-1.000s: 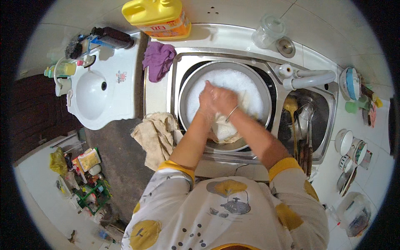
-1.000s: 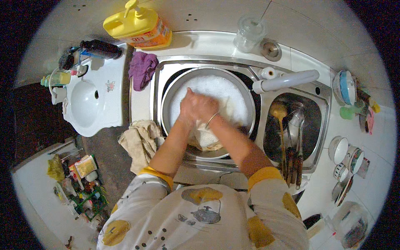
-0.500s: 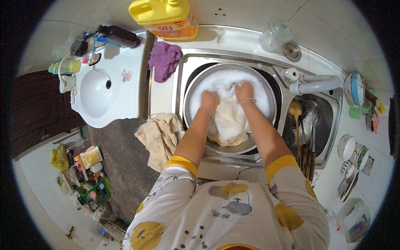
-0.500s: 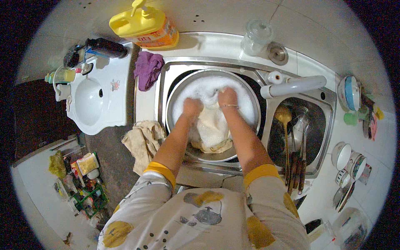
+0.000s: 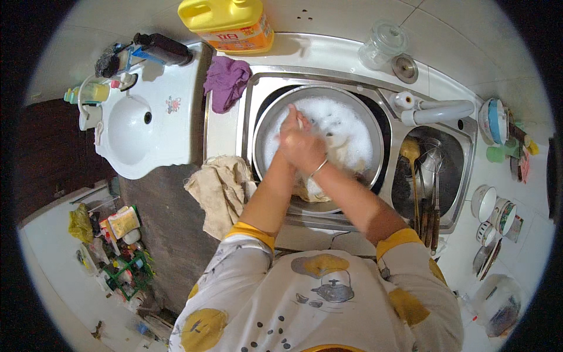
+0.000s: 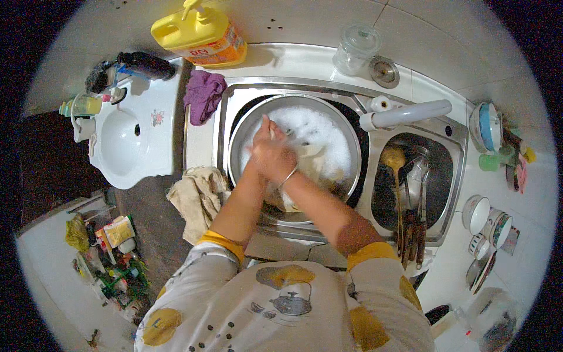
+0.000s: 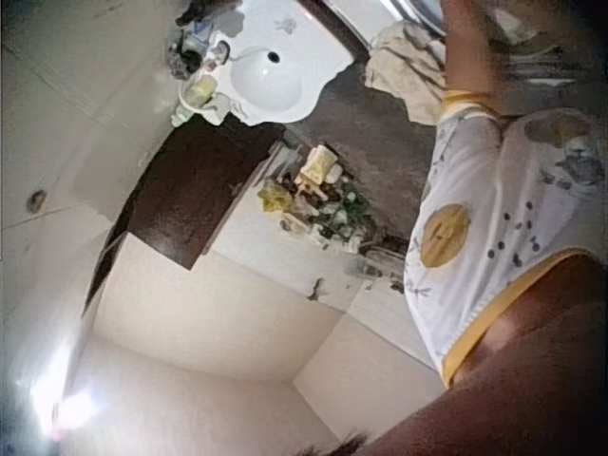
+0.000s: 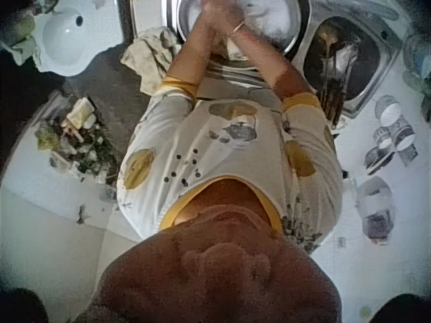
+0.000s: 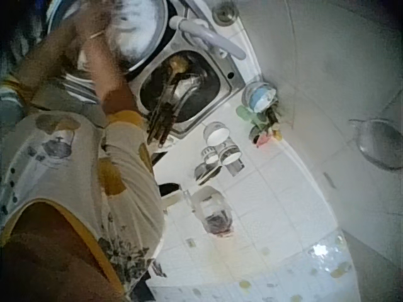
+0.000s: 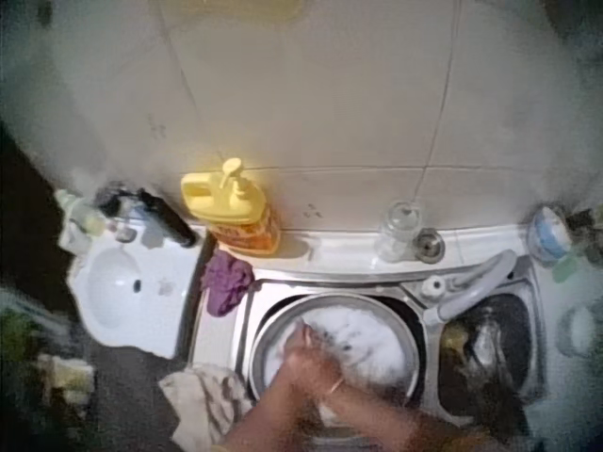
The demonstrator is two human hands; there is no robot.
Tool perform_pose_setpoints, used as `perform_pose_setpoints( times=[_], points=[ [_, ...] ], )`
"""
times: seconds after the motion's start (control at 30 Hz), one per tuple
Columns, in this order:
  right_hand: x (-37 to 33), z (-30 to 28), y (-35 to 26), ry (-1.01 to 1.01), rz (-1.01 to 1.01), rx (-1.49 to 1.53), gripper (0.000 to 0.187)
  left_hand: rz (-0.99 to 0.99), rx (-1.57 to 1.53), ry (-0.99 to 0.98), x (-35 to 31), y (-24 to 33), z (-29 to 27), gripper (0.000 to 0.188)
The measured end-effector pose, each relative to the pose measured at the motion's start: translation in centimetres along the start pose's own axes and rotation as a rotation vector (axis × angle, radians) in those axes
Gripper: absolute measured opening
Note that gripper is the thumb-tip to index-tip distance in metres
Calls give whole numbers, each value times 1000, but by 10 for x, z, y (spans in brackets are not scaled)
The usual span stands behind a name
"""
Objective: The person washes a light-colored cloth by hand in a stainless steel sink filled with soapy water. They repeatedly submerge, scrub, and wring the cloth to clean it, handling the fabric with both hands throughout the process.
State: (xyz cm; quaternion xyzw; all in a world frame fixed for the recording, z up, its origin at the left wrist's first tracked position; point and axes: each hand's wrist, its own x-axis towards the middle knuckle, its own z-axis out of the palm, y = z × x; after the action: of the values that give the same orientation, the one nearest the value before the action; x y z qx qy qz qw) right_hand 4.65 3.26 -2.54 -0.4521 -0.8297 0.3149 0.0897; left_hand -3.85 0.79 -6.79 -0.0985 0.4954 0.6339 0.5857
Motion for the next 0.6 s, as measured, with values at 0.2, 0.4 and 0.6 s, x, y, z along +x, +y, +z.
perform_pose_setpoints(
  times=[0.2,0.4,0.6],
  points=[
    [44,25,65,126,28,125,23,-205,-338,-60,-27,-8,9,24],
    [24,41,97,214,302,414,51,423,900,145,7,-15,-46,33],
    [32,30,105,31,301,180,31,199,1569,32,55,-26,-81,39]
  ],
)
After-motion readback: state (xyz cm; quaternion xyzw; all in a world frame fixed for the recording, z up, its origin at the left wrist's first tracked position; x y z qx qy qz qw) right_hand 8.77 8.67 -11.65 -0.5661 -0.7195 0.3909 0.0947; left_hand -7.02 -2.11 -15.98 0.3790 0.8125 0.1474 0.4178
